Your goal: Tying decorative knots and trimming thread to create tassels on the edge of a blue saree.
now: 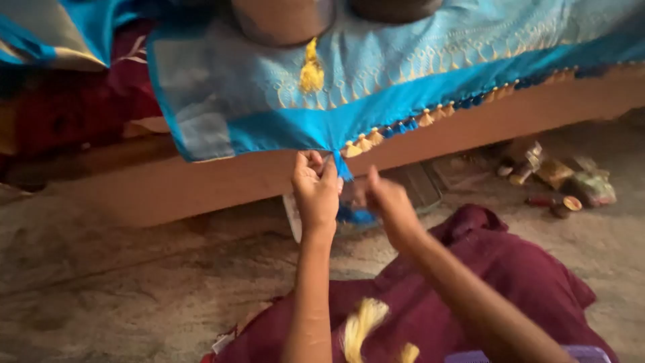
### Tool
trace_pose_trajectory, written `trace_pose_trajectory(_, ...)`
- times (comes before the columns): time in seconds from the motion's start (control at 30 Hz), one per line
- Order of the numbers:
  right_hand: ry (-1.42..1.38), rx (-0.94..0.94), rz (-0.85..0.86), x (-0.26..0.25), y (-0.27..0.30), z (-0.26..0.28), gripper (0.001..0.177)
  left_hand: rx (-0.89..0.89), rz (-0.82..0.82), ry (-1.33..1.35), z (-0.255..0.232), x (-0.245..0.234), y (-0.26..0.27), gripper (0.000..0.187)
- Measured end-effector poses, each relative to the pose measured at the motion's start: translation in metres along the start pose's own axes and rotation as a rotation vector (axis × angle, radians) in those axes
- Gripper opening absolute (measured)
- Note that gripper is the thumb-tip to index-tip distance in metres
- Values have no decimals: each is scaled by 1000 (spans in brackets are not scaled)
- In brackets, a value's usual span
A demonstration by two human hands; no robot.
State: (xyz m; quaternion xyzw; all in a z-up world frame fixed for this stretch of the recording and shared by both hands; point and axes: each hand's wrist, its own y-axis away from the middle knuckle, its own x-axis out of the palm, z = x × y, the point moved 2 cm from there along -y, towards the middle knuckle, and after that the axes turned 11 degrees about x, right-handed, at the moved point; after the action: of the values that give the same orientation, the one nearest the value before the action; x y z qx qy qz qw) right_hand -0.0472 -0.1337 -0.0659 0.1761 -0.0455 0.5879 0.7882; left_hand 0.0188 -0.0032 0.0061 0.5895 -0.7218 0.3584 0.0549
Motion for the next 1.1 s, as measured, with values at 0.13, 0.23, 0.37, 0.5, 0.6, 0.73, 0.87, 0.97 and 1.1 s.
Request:
trace_pose_trajectory(0.13, -396, 147, 113, 61, 16, 103, 24, 6, -31, -185, 8, 3, 7, 24)
trace_pose_trajectory(0.23, -100, -88, 173, 60, -5, 91, 7, 140, -63, -449, 9, -2, 10, 17)
trace_pose_trajectory(0.37, 42, -202, -18, 53, -14, 71, 21, -19, -85, -111, -1, -10, 9, 23)
trace_pose_trajectory(0.5, 41, -207, -119, 56, -14, 49, 23, -107, 69, 1, -25, -11, -5, 14)
trace_pose_trajectory(0.6, 18, -217, -17, 58, -5, 37, 22, -219, 133, -137, 19, -18, -23, 22)
trace_pose_trajectory(0.73, -145, -135, 89, 58, 5, 63, 28, -100, 119, -299, 2, -7, -18, 23)
trace_pose_trajectory(0.87, -403, -172, 254, 44, -29, 59, 12, -31, 230, -468, -7, -9, 2, 23)
trace_pose_trajectory(0.97, -188, -136, 42, 59, -17, 75, 15, 36, 196, -615, -8, -13, -2, 24)
trace_pose_trajectory(1.1, 126, -377, -236, 65, -4, 69, 21, -169, 26, -327, -3, -15, -8, 21)
